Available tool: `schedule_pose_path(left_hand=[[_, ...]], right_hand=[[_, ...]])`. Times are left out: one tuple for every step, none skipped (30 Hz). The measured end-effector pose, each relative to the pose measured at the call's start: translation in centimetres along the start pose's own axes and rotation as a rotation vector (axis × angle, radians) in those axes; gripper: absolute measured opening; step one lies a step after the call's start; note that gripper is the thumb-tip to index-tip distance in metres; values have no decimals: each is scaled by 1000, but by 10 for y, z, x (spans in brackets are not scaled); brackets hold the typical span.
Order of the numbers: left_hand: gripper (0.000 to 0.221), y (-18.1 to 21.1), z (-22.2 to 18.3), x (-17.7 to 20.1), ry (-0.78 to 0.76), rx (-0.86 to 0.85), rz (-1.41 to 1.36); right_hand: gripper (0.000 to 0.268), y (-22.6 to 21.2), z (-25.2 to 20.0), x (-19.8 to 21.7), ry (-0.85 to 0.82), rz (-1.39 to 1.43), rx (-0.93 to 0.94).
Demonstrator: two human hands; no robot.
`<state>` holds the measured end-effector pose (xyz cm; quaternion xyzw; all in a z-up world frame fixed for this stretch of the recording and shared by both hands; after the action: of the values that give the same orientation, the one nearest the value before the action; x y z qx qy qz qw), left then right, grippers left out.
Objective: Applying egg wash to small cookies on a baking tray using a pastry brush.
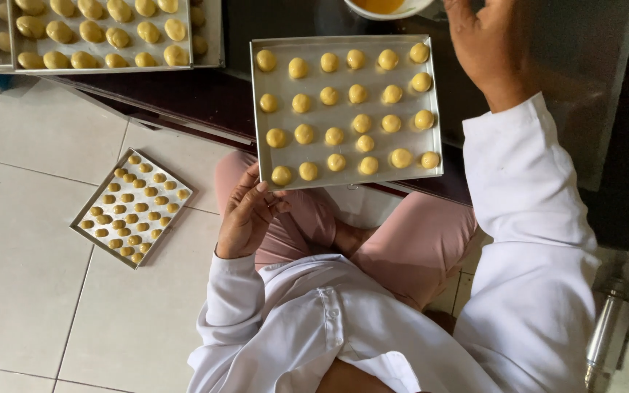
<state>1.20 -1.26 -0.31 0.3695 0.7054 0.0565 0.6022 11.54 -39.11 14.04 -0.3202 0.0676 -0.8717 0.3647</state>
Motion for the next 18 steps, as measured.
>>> schedule_pose_path(left_hand=[[44,0,0,0,-4,3,-2],[44,0,0,0,-5,0,-4],[43,0,0,1,-6,4,-6],[42,0,0,1,-6,11,-5],[42,1,1,2,-6,11,-4],[43,0,1,2,-8,9,-3],[44,0,1,2,-9,6,-1],[44,-1,1,2,-6,8,-3],[43,-1,1,2,-3,7,-4],[42,0,2,1,-2,5,-2],[42,1,1,0,-2,5,-1],[42,1,1,0,12,5,6],[43,1,1,-1,26,5,13],[43,0,2,0,28,6,12],[42,-1,2,0,16,5,-2],[42,-1,2,2,4,7,-13],[42,-1,2,2,6,11,-11],[42,-1,2,3,-6,7,-11]], right_hand=[[29,4,5,-5,-62,-262,78],[29,5,7,-8,-62,-260,81],[23,6,8,-11,-73,-246,85],[20,7,9,-14,-83,-232,85],[20,7,6,-13,-82,-232,85],[21,7,4,-10,-7,-161,6],[27,8,2,-7,67,-90,-74],[27,16,-3,-7,64,-90,-76],[25,24,-8,-6,86,-49,-159],[24,33,-13,-5,112,-7,-241],[24,45,-19,-7,113,-7,-242],[19,59,-25,-7,202,80,-398],[14,73,-31,-7,288,169,-555],[14,71,-33,-5,287,169,-556],[16,70,-37,-4,307,261,-690],[21,69,-42,-2,327,354,-827],[21,66,-44,2,328,353,-831],[18,63,-49,6,356,480,-917]])
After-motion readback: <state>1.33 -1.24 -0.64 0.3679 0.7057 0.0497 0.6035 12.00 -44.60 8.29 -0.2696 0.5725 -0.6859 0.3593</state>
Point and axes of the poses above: each hand's wrist, its own z-axis towards the middle knuckle, its own x-axis out of the back of the hand, y = z × x, the point moved 2 cm from there along z, towards the middle knuckle, and after that the axes turned 12 degrees about y, right-handed, at the moved point
